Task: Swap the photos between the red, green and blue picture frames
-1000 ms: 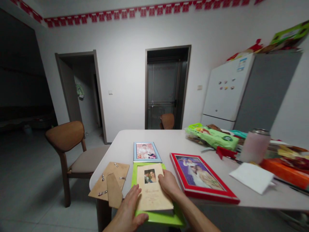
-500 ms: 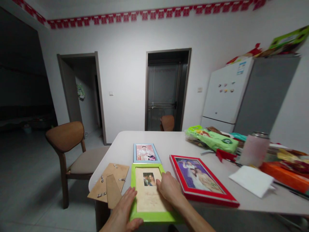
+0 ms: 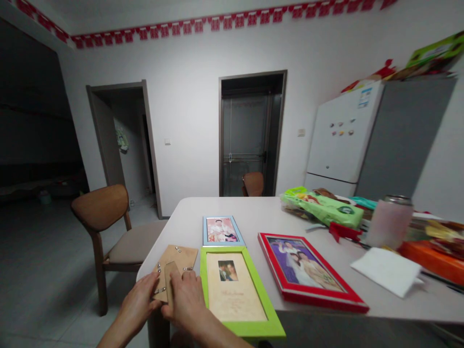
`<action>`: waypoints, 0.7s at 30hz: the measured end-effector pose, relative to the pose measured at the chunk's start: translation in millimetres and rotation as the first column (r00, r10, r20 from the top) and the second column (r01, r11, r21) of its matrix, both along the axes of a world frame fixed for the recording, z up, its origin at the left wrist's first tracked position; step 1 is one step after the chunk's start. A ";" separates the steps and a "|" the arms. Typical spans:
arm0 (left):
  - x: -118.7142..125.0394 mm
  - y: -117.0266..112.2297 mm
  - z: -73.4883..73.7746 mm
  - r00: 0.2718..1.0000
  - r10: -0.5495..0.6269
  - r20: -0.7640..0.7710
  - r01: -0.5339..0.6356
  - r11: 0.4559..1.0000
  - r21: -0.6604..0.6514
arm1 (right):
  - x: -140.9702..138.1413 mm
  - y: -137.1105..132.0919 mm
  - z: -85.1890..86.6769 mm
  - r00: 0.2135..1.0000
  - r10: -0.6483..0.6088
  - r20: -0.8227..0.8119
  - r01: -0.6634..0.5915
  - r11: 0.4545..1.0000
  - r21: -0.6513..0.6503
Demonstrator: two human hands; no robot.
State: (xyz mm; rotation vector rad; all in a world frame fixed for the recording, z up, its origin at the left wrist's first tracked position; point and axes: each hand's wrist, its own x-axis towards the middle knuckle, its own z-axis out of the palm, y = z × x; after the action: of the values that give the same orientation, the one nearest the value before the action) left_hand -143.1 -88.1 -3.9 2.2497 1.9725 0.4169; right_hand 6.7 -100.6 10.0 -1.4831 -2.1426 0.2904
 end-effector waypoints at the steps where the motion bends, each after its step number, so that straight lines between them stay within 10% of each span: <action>1: 2.8 0.3 0.3 1.000 -0.011 0.023 0.011 1.000 0.021 | 0.5 1.6 -1.6 0.999 -0.007 -0.039 0.008 1.000 0.010; 9: 48.9 -18.6 18.6 0.958 -0.238 0.158 0.189 0.943 0.272 | 75.8 -20.4 21.9 0.957 0.077 -0.280 -0.051 0.994 0.097; 21: 135.3 -44.2 18.5 0.922 -0.345 0.175 0.347 0.938 0.015 | 172.9 -49.4 -0.6 0.989 -0.071 -0.133 0.065 0.997 -0.045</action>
State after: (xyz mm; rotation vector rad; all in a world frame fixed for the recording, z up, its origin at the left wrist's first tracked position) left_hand -7.8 -132.3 14.6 2.3919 1.4494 0.5307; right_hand 179.5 -150.0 9.4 -1.5115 -1.9874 0.3998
